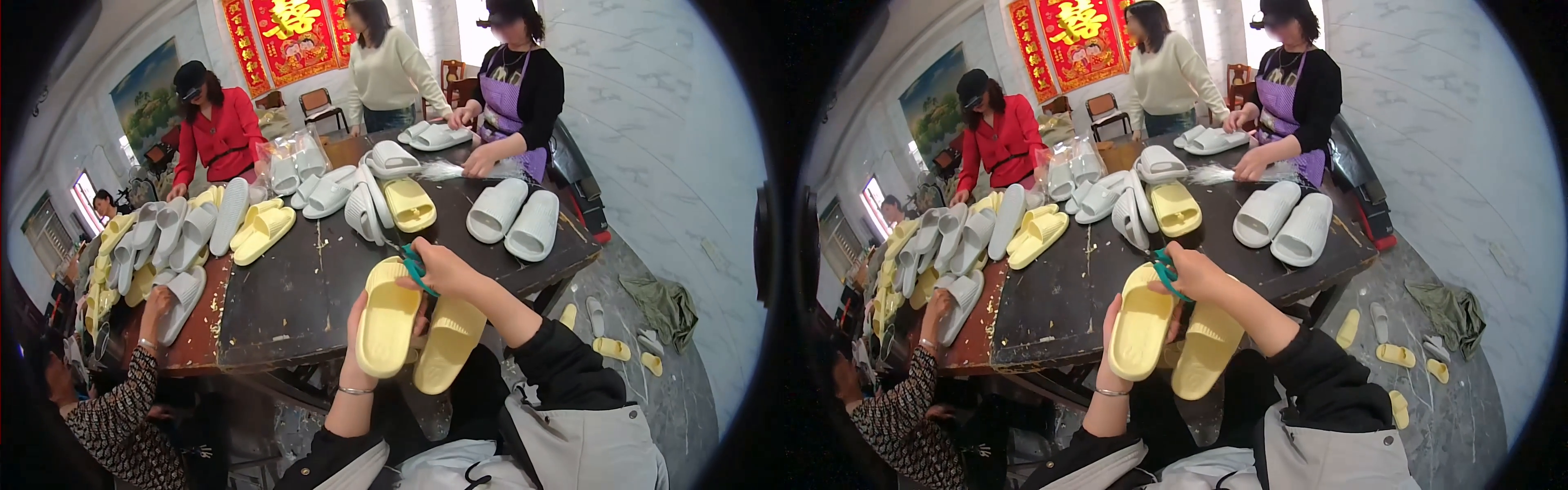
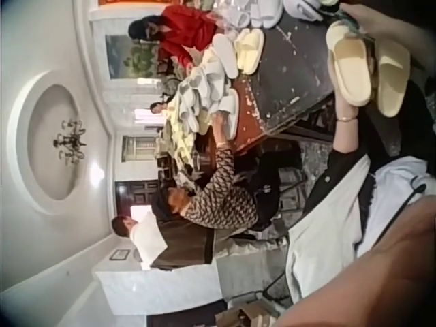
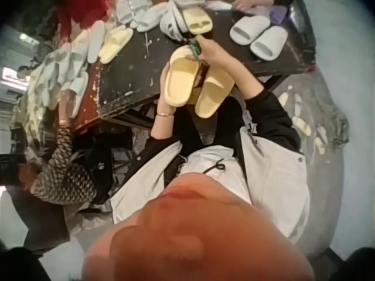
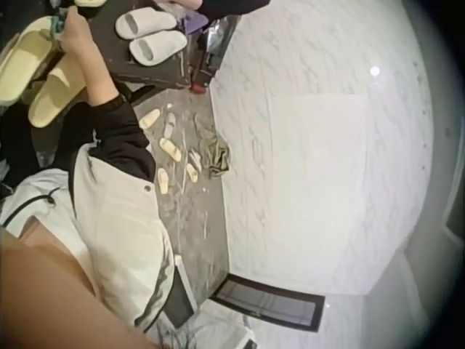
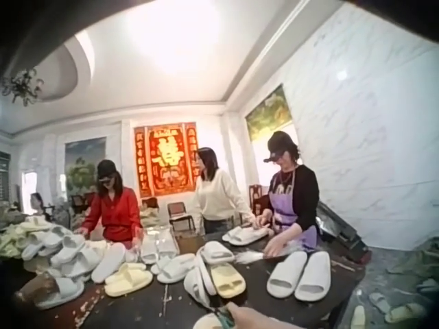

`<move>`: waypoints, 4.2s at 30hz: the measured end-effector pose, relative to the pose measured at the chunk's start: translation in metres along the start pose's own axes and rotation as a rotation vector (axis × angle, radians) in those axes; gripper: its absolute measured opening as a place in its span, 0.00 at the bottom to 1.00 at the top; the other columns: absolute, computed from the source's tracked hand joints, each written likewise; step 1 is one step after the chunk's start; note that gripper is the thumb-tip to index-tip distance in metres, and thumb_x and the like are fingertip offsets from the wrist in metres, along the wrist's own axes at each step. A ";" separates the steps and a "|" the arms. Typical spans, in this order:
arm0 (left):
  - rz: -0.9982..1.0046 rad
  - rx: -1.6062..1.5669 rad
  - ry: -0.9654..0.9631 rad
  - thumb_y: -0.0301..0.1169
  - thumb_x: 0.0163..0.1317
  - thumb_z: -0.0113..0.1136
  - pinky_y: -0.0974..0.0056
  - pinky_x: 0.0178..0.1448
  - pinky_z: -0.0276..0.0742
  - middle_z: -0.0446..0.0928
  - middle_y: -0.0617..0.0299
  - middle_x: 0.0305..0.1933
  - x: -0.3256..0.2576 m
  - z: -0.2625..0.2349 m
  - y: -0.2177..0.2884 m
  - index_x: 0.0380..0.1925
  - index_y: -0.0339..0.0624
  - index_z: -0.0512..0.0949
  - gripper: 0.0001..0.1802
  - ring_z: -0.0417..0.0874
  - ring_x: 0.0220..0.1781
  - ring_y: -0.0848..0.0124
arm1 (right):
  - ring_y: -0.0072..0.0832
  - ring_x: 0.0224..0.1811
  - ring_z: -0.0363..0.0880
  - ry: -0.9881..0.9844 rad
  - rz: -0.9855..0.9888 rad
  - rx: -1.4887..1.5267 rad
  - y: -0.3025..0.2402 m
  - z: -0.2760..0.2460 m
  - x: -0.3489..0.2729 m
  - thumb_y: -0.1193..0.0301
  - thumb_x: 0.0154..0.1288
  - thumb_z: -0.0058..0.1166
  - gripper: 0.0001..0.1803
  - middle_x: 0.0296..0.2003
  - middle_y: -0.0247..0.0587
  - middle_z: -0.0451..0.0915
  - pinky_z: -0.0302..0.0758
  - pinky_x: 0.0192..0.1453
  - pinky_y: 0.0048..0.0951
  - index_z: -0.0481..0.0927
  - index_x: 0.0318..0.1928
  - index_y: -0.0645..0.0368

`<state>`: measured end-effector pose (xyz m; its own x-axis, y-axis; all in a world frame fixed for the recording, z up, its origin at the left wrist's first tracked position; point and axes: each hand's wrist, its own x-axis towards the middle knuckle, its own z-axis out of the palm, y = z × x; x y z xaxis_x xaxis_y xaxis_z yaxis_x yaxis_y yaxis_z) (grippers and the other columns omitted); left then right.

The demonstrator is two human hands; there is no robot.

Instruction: Trimming excess material from rubber slippers using scissors.

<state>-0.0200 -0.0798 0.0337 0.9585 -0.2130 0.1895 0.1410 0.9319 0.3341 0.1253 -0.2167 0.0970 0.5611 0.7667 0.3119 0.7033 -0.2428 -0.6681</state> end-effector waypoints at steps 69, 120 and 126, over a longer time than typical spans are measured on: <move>0.143 0.018 0.151 0.53 0.68 0.46 0.51 0.56 0.74 0.63 0.36 0.67 0.001 0.075 -0.013 0.68 0.41 0.63 0.36 0.74 0.55 0.49 | 0.29 0.39 0.82 0.535 -0.635 -0.926 -0.011 -0.070 -0.068 0.61 0.40 0.73 0.28 0.38 0.34 0.79 0.76 0.40 0.29 0.78 0.43 0.56; 0.242 -0.126 0.120 0.58 0.65 0.47 0.45 0.64 0.73 0.62 0.37 0.69 -0.001 0.065 -0.013 0.70 0.37 0.59 0.43 0.66 0.68 0.39 | 0.39 0.31 0.79 0.521 -0.185 -0.493 -0.002 -0.062 -0.073 0.47 0.52 0.68 0.30 0.31 0.41 0.77 0.75 0.37 0.35 0.76 0.41 0.60; 0.375 0.130 0.230 0.55 0.70 0.43 0.44 0.68 0.71 0.60 0.36 0.70 -0.001 0.015 0.022 0.71 0.37 0.57 0.40 0.64 0.69 0.38 | 0.40 0.29 0.78 0.330 0.352 -0.223 0.025 0.012 -0.112 0.46 0.53 0.69 0.32 0.28 0.45 0.75 0.75 0.36 0.35 0.73 0.38 0.63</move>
<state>-0.0215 -0.0638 0.0544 0.9696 0.2160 0.1146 -0.2441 0.8846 0.3973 0.0746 -0.3013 0.0373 0.8621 0.3969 0.3149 0.5034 -0.5997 -0.6221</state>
